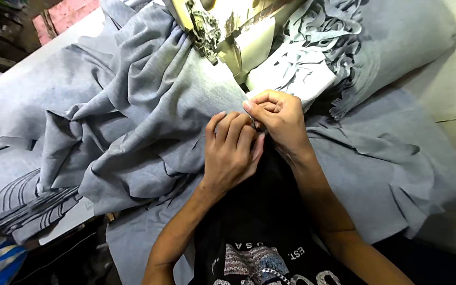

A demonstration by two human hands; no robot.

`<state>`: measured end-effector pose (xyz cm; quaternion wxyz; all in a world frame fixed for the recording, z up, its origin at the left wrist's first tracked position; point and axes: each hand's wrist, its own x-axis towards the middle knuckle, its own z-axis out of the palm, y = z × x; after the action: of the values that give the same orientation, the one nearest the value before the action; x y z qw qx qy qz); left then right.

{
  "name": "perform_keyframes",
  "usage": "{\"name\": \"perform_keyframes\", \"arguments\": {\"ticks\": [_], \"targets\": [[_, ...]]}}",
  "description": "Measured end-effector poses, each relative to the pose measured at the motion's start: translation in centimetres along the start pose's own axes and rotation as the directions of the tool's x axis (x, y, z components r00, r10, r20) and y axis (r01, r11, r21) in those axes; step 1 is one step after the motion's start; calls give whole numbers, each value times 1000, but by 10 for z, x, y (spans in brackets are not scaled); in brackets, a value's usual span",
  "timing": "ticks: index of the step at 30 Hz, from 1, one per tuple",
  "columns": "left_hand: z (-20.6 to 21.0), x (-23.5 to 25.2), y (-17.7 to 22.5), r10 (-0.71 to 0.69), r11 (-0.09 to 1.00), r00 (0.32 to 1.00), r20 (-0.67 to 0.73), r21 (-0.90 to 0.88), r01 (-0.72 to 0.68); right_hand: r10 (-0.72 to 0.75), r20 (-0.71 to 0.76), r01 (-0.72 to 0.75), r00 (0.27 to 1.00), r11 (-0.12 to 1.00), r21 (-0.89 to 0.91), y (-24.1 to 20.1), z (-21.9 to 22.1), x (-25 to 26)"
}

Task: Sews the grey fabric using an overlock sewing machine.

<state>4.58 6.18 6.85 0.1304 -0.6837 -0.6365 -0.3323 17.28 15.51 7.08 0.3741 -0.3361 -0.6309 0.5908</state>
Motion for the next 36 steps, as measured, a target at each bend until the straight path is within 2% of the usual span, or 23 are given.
{"name": "perform_keyframes", "arguments": {"ticks": [3,5,8,14,21,25,28,30,33,36], "targets": [[11,-9,-7,-83,995,996,-40,55,85,-103,-33,100,994,991,-86,4,4,2],[20,-11,-18,-171,971,983,-72,156,180,-179,-54,170,982,976,-137,8,8,4],[12,-18,-37,-296,925,953,-56,231,301,-287,-70,271,955,945,-181,17,10,9],[-16,-41,-85,-318,920,948,-26,235,315,-328,-59,306,943,922,-239,13,24,31],[-43,-22,-136,-289,957,944,161,63,282,-286,-63,259,956,926,-274,1,35,48],[-59,-17,-145,-278,950,944,180,-97,298,-265,-102,234,959,941,-244,21,34,43],[-68,0,-146,-358,897,914,190,-201,393,-246,-104,212,964,941,-265,42,33,33],[-71,27,-144,-482,853,860,167,-133,504,-254,-87,211,963,916,-341,53,34,30],[-61,75,-143,-667,741,744,48,144,655,-259,-41,211,965,860,-464,55,36,33],[-50,108,-169,-706,689,707,29,255,678,-223,-3,185,975,819,-544,51,38,35]]}}
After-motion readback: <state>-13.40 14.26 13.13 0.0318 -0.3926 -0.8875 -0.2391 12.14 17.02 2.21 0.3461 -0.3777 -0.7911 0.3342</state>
